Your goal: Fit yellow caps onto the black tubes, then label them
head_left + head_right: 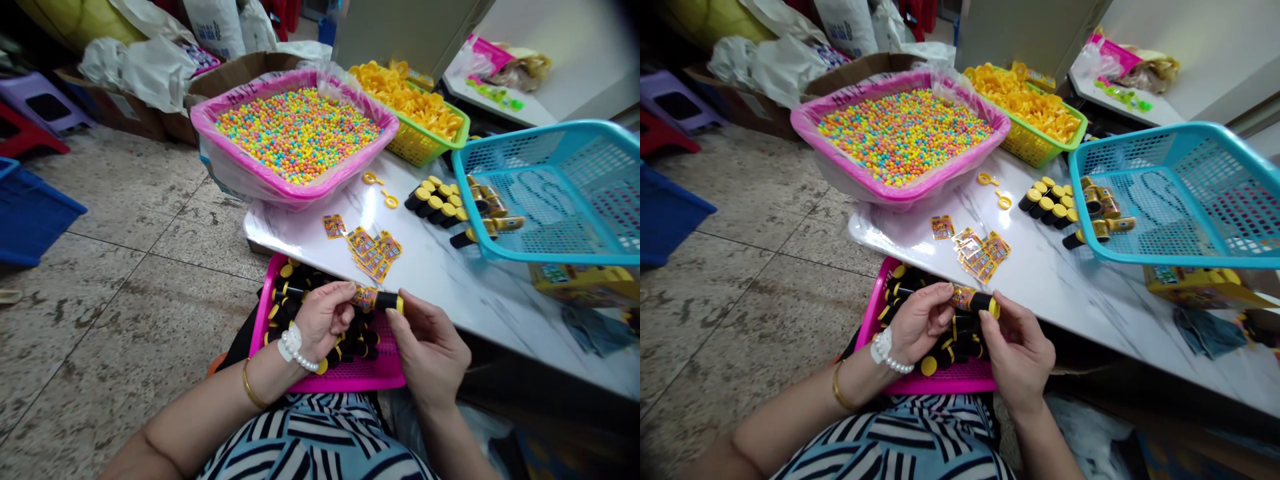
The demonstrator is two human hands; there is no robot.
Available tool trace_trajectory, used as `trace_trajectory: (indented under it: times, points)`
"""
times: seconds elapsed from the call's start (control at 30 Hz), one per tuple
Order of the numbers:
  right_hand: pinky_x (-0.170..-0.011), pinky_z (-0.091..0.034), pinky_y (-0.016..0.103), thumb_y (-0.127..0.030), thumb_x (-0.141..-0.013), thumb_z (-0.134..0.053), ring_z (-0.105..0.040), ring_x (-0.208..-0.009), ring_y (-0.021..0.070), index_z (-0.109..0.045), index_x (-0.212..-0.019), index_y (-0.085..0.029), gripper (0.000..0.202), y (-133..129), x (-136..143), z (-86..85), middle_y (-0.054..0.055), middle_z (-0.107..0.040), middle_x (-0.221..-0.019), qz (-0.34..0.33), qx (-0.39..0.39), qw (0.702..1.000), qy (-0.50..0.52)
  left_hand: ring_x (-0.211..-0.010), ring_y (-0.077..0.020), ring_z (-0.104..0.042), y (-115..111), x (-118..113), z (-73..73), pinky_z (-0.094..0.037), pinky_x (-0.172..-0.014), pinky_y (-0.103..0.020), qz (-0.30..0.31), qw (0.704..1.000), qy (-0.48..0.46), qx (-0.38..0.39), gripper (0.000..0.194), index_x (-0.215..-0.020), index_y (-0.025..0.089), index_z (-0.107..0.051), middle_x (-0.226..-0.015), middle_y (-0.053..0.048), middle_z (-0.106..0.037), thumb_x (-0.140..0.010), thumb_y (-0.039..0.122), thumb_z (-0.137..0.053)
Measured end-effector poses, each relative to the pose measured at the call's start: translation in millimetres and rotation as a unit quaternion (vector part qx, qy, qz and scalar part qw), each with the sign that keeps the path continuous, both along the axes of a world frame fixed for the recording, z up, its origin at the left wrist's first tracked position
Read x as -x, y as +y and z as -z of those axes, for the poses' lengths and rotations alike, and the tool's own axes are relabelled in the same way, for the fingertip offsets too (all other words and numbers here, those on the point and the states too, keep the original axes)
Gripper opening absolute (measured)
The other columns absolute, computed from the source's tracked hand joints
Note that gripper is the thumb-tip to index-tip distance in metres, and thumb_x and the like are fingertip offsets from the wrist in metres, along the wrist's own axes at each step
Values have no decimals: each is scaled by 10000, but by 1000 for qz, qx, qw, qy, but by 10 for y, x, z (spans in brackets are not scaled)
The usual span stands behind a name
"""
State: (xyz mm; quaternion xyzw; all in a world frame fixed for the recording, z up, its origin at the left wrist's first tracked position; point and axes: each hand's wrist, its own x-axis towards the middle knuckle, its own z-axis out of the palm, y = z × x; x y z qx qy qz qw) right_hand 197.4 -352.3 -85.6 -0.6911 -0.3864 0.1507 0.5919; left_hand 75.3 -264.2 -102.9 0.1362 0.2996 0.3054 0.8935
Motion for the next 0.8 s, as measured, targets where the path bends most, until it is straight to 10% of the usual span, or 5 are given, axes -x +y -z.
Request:
trace_trajectory:
  times: [0.17, 0.33, 0.63, 0.8]
  points:
    - [-747, -625, 325, -235, -768, -770, -740, -793, 190, -726, -1020, -207, 257, -25, 65, 52, 59, -771, -952, 7, -11, 998, 56, -480, -42, -399, -112, 41, -6, -241, -393, -162, -12, 986, 112, -121, 259, -778, 112, -710, -613, 7, -539, -748, 366, -752]
    - [-773, -628, 344, -197, -761, -777, -747, -810, 199, -725, -1038, -194, 282, -34, 128, 98, 63, -772, -972, -13, -51, 997, 49, -900, -132, -551, -117, 142, -68, -480, -789, -228, -148, 902, 238, -328, 135, -719, 146, -723, -930, -38, -558, -711, 264, -787]
    - [-786, -629, 337, -144, -780, -754, -748, -831, 200, -721, -1087, -212, 316, -112, 124, 82, 59, -766, -1003, -56, -55, 996, 33, -843, -122, -597, -27, 361, -98, -510, -728, -245, 20, 943, 190, -274, 555, -1101, 166, -566, -990, -32, -611, -643, 281, -859]
    - [-874, -608, 372, -99, -777, -744, -733, -924, 210, -702, -1147, -243, 399, -146, 132, 131, 51, -750, -1070, -95, -60, 994, 14, -763, -102, -620, 24, 376, -75, -509, -702, -231, 122, 963, 76, -227, 342, -979, 130, -643, -887, -28, -677, -705, 245, -814]
